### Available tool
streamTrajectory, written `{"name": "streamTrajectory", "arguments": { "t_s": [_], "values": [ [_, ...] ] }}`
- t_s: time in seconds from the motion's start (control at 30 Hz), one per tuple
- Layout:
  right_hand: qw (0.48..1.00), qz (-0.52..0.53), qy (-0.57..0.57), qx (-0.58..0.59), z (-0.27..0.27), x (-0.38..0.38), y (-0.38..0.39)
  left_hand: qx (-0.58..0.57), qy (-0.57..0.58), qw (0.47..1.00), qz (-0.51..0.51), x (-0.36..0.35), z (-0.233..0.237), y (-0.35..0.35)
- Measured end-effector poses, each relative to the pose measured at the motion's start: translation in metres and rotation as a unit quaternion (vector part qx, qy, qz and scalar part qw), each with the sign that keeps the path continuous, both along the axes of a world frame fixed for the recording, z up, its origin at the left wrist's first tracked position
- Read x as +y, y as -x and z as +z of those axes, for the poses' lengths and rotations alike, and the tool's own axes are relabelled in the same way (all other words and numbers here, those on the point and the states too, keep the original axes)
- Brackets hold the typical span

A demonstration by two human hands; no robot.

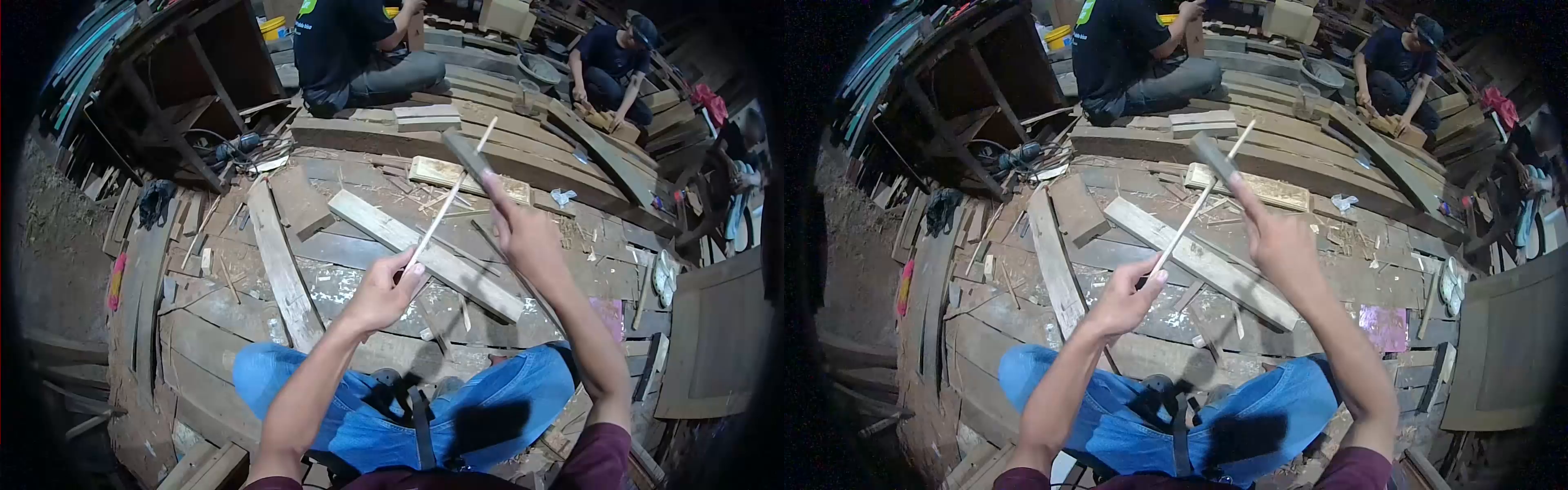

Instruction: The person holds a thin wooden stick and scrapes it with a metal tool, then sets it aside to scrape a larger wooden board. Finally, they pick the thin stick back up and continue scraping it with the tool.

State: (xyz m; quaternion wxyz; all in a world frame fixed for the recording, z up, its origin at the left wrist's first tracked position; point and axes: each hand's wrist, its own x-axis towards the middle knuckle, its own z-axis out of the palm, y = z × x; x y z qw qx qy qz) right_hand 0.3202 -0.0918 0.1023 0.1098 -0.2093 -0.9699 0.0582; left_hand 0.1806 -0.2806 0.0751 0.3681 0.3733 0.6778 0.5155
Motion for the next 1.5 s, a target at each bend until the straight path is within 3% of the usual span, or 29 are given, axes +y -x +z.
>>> {"name": "streamTrajectory", "arguments": {
  "t_s": [0.03, 0.07, 0.17, 0.2, 0.23, 0.33, 0.4, 0.5, 0.53, 0.63, 0.77, 0.8, 0.83, 0.9, 1.0, 1.13, 1.23, 1.27, 1.37, 1.4, 1.43, 1.5],
  "values": [
    [0.998, -0.051, 0.006, 0.044, 0.006, 0.012, 0.005, -0.017, 0.033, 0.999, -0.015, 0.001, 0.011, -0.001],
    [0.998, -0.032, -0.004, -0.062, -0.004, -0.011, 0.002, -0.022, -0.034, 0.999, -0.002, -0.001, 0.011, -0.004],
    [0.993, 0.034, -0.073, -0.088, -0.004, -0.017, -0.007, 0.014, -0.042, 0.999, 0.023, 0.002, -0.006, -0.004],
    [0.998, -0.047, 0.032, 0.008, 0.009, 0.006, -0.004, 0.016, -0.047, 0.999, 0.011, 0.004, -0.002, -0.006],
    [0.996, -0.049, 0.009, 0.069, 0.019, 0.013, -0.005, -0.024, 0.047, 0.998, -0.029, 0.003, 0.019, -0.007],
    [0.999, 0.037, -0.006, -0.009, -0.008, -0.020, -0.015, -0.030, 0.038, 0.999, -0.005, -0.001, 0.017, -0.009],
    [0.998, -0.027, 0.026, -0.042, 0.000, -0.003, -0.016, -0.022, 0.002, 1.000, 0.008, 0.003, 0.011, -0.014],
    [0.999, 0.003, -0.052, -0.013, -0.013, -0.014, -0.024, 0.018, -0.048, 0.999, 0.006, 0.003, 0.004, -0.020],
    [0.999, -0.008, -0.035, 0.004, -0.006, -0.007, -0.022, 0.050, -0.024, 0.998, 0.031, 0.001, 0.001, -0.018],
    [0.996, -0.066, 0.033, 0.051, 0.013, 0.010, -0.024, 0.014, -0.022, 1.000, -0.017, 0.001, 0.009, -0.019],
    [0.997, 0.021, -0.055, -0.041, 0.005, -0.008, -0.029, 0.055, -0.061, 0.996, 0.027, -0.004, -0.009, -0.023],
    [0.995, 0.038, -0.065, -0.069, -0.003, -0.016, -0.035, 0.021, -0.046, 0.999, 0.018, -0.003, 0.001, -0.025],
    [0.999, -0.051, -0.006, -0.003, 0.001, 0.012, -0.029, 0.018, 0.030, 0.999, -0.027, -0.003, 0.017, -0.023],
    [0.992, -0.050, 0.044, 0.112, 0.007, 0.021, -0.029, 0.032, -0.003, 0.999, -0.003, -0.001, 0.017, -0.033],
    [0.995, 0.093, -0.028, -0.010, -0.005, -0.029, -0.041, 0.014, -0.007, 1.000, -0.007, -0.003, 0.015, -0.028],
    [0.997, -0.071, -0.008, 0.014, 0.010, 0.006, -0.032, 0.020, -0.002, 0.999, -0.025, 0.003, 0.021, -0.029],
    [0.994, 0.062, -0.089, -0.024, -0.004, -0.007, -0.041, 0.012, 0.030, 0.999, -0.022, 0.000, 0.015, -0.029],
    [0.998, -0.028, 0.020, 0.048, -0.009, 0.029, -0.036, 0.013, 0.011, 0.999, -0.033, 0.001, 0.013, -0.031],
    [0.995, -0.066, -0.040, -0.070, 0.018, -0.003, -0.033, 0.021, -0.013, 1.000, -0.018, 0.004, 0.022, -0.031],
    [0.994, 0.065, -0.082, 0.044, -0.002, -0.013, -0.042, 0.015, 0.000, 1.000, -0.007, -0.002, 0.022, -0.033],
    [0.997, 0.052, -0.048, -0.029, 0.011, -0.001, -0.038, 0.015, 0.016, 0.999, -0.023, -0.007, 0.020, -0.036],
    [0.988, -0.144, -0.039, 0.042, 0.010, 0.070, -0.028, 0.027, 0.022, 0.998, -0.051, -0.001, 0.018, -0.034]
  ]
}}
